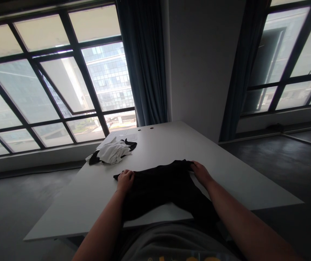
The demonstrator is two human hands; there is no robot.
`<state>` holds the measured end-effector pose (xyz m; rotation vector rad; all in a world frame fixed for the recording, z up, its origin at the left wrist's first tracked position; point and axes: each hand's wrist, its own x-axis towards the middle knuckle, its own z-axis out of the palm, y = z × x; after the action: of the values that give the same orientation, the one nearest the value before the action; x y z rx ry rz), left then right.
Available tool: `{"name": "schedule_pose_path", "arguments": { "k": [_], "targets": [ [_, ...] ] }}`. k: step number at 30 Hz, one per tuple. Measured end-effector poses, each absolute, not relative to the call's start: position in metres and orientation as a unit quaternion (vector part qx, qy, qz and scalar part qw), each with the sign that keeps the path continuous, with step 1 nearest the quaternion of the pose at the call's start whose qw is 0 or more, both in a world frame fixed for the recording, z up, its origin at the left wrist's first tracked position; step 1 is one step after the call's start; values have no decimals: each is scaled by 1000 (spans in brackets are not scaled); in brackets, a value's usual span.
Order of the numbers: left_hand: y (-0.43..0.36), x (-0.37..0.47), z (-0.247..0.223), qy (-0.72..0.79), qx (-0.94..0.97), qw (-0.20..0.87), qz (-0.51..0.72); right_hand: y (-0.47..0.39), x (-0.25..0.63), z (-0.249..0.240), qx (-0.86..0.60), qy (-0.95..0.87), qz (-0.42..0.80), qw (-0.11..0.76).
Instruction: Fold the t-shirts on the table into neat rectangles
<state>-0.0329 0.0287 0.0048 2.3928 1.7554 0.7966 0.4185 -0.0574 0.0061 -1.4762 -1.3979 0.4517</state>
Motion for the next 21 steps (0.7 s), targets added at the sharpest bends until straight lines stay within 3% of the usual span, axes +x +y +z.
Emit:
{"name": "schedule_pose_path", "arguments": {
  "k": [8,13,21],
  "targets": [
    [27,-30,3,507,814,66,276,-56,417,1,-597,-595,257,473],
    [29,-27,-2,544,811,82,201,-59,416,-4,-601,-564,291,486],
    [27,-31,6,609,749,36,257,-57,410,4,-541,-623,297,481]
  ]
}}
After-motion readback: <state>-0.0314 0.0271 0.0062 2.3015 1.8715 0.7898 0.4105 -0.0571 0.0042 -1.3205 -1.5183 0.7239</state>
